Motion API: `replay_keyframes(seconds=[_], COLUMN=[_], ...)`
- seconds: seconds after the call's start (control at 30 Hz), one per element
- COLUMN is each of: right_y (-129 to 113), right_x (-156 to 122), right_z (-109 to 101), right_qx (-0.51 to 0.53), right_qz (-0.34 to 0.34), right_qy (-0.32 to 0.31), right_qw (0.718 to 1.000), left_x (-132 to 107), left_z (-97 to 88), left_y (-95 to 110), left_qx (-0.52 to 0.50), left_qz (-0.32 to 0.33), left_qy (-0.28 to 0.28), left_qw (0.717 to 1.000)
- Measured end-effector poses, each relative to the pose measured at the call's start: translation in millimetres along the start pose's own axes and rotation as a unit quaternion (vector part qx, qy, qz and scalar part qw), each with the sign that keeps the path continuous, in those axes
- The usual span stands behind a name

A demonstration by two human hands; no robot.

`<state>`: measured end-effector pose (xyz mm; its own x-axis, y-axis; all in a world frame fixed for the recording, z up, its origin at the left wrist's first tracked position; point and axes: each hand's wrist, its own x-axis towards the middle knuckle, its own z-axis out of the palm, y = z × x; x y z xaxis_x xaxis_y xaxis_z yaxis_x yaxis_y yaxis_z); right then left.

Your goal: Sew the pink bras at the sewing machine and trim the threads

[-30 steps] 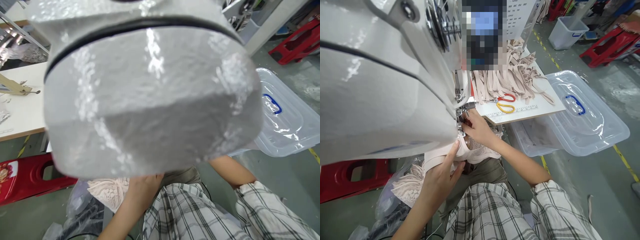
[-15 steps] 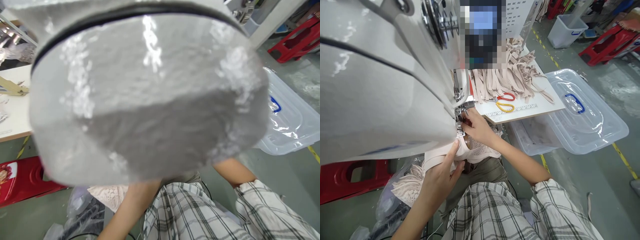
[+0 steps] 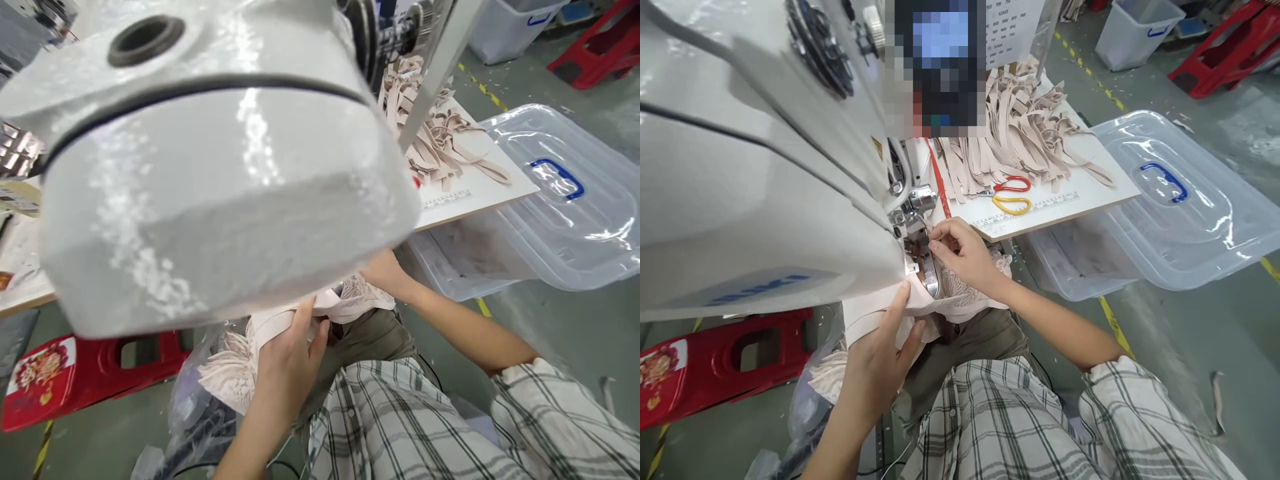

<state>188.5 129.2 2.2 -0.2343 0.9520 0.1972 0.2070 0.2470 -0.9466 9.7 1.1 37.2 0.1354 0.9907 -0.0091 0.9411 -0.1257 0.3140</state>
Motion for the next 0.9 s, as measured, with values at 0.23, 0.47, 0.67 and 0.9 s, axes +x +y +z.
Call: replay_keyframes(seconds=[0.23,0.47,0.67,0.9], right_y=[9,7,7,3], right_x=[-14,-25,-34,-40], right_z=[-1,-3,-5,-7], right_qx=[0.067,0.086,0.094,0.108], right_qz=[-0.006,-0.012,0.005,0.001], right_qy=[0.021,0.016,0.003,-0.005], right_qw=[0.998,0.996,0.996,0.994], left_x=[3,7,8,4], left_z=[3.3,2.8,3.1,8.6], left_y=[3,9,13,12], left_qx=[0.007,0.024,0.026,0.004], left_qz=[0.062,0.063,0.059,0.054], left_qy=[0.045,0.04,0.039,0.048], left_qw=[0.997,0.997,0.997,0.997])
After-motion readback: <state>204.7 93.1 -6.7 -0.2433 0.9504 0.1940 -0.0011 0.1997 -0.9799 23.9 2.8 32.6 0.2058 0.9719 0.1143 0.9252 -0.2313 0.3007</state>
